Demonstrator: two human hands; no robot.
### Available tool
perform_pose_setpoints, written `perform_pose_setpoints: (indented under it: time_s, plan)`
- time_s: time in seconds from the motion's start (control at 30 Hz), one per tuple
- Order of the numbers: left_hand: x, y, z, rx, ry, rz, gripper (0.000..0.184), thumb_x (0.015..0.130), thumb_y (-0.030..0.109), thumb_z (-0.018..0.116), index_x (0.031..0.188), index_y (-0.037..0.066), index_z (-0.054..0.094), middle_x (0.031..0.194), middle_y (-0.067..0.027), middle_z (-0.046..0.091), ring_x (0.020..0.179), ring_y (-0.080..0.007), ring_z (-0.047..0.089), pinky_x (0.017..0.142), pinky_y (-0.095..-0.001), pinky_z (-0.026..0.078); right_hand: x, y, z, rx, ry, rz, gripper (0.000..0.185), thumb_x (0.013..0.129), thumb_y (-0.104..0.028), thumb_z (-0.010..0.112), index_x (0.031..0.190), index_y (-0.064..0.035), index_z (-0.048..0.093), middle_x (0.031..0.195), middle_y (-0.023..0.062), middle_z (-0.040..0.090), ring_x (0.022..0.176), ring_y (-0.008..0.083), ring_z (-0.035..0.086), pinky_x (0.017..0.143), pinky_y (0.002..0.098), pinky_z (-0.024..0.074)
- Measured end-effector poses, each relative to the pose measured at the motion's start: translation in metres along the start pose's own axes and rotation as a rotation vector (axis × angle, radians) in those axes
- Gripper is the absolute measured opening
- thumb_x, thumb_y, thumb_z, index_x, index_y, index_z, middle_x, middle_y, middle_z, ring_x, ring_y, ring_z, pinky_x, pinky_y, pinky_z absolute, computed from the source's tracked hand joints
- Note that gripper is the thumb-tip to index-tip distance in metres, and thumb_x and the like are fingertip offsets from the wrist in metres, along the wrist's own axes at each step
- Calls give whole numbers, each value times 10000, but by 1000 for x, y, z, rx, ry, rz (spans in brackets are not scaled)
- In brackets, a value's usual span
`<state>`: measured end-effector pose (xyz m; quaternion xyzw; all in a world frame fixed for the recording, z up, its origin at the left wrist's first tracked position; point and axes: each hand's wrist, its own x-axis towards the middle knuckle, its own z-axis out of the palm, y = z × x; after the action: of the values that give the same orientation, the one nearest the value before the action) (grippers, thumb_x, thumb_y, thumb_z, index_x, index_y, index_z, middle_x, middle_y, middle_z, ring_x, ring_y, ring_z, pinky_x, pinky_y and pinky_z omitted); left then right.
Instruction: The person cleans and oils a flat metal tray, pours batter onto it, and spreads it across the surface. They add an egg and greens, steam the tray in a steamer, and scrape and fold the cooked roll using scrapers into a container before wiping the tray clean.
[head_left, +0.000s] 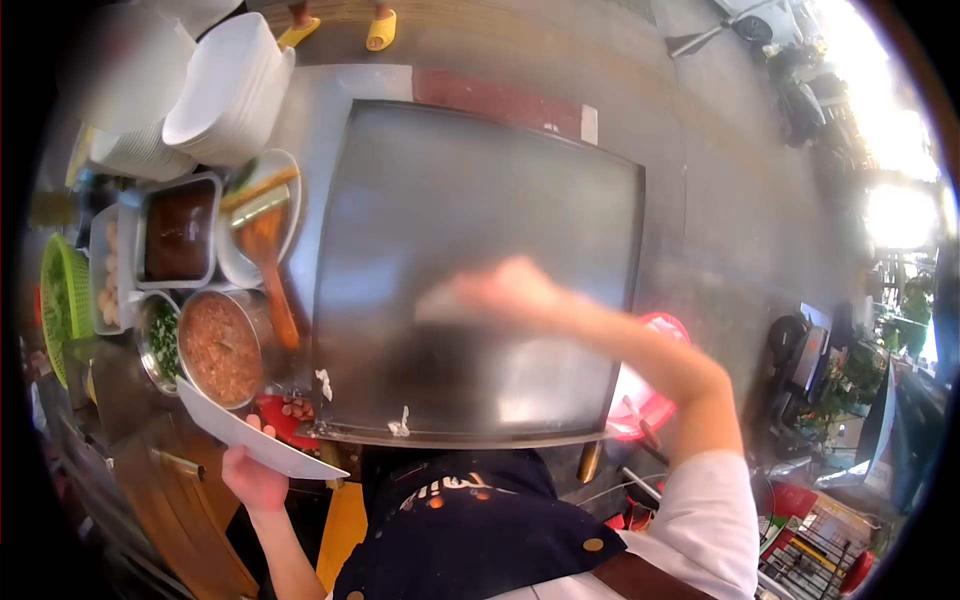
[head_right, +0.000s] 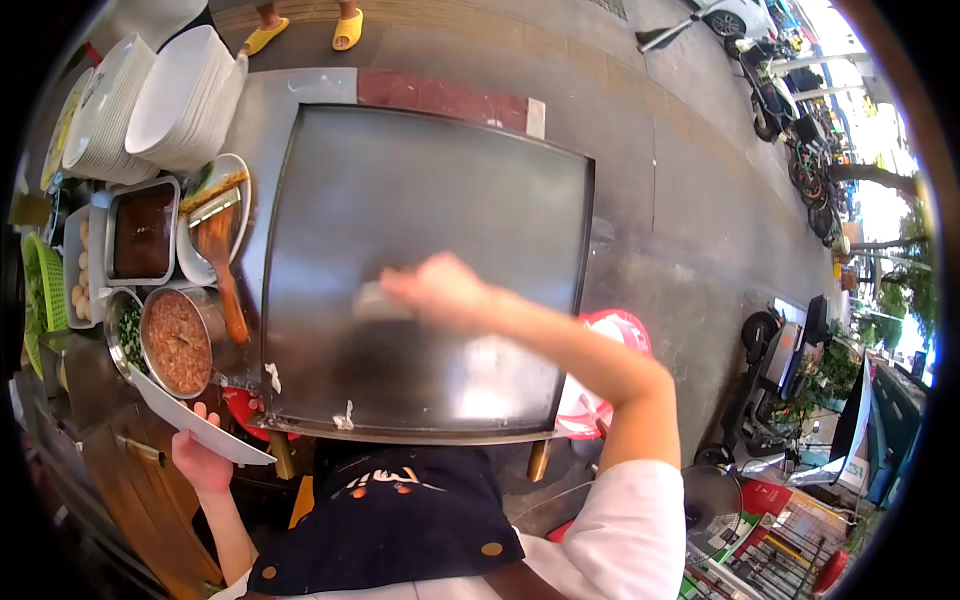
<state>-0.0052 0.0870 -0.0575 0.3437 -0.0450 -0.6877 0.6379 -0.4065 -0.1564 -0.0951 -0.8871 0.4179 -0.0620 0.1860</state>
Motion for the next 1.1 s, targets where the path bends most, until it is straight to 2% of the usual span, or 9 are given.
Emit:
perform_pose_setpoints:
  time_s: [0.07,0.17,0.23,0.33,0.37,0.5,0.67,0.97,1.1]
  plan:
    - [-24,-18,12,-34,48,-7,286,913,208,526,1156,58,522,1076,-81,526,908,-200,496,826,-351,455,42,98,-31,-294,20,-13,200,796,-134,585,994,-149,607,744,101,655,706,291,671,583,424,538]
    - [-63,-43,6,-16,299,27,371,920,235,520,1245,59,486,1179,-95,529,1049,-234,487,942,-388,394,58,246,-89,-385,-239,435,261,761,-116,658,1021,-98,686,930,146,693,926,283,665,782,381,538]
    - [-86,-54,-28,-35,304,40,502,937,248,487,1388,52,385,1382,-112,461,1281,-275,413,1086,-426,286,13,241,-102,-309,-539,430,234,693,-157,743,880,-21,710,880,173,696,833,312,678,738,390,547]
    - [-88,-70,-27,37,348,-3,466,930,249,520,1341,47,432,1321,-89,509,1235,-275,457,1077,-430,313,-116,158,-26,-194,-737,69,245,751,-243,700,780,1,693,772,161,688,725,315,674,681,401,549]
    - [-90,-72,-43,51,378,15,480,924,234,527,1343,24,425,1327,-93,503,1248,-270,448,1085,-430,301,-155,102,-11,-13,-868,255,255,779,-260,681,755,-7,686,724,149,677,689,319,662,665,412,540]
    - [-86,-70,-79,40,373,-60,465,921,215,534,1332,23,433,1316,-81,510,1236,-248,460,1073,-423,315,-281,-3,25,262,-421,215,203,802,-161,669,906,12,691,740,178,675,717,331,672,700,413,533]
    - [-82,-72,-96,21,293,-137,455,917,206,540,1326,34,441,1304,-74,517,1231,-247,463,1064,-426,324,-319,12,8,349,79,1031,201,824,-96,627,974,24,687,770,150,706,682,203,701,623,327,554]
    - [-81,-66,-117,-18,251,-113,510,915,212,533,1369,25,395,1345,-91,486,1265,-252,433,1082,-427,299,-144,-132,123,832,272,796,329,801,-243,718,920,63,688,802,160,702,728,185,667,660,347,532]
    - [-144,-10,-123,26,203,32,485,914,197,528,1344,3,416,1326,-106,500,1256,-261,440,1093,-425,295,-187,-76,68,690,373,713,270,831,-198,679,895,64,688,760,142,703,658,182,687,587,304,550]
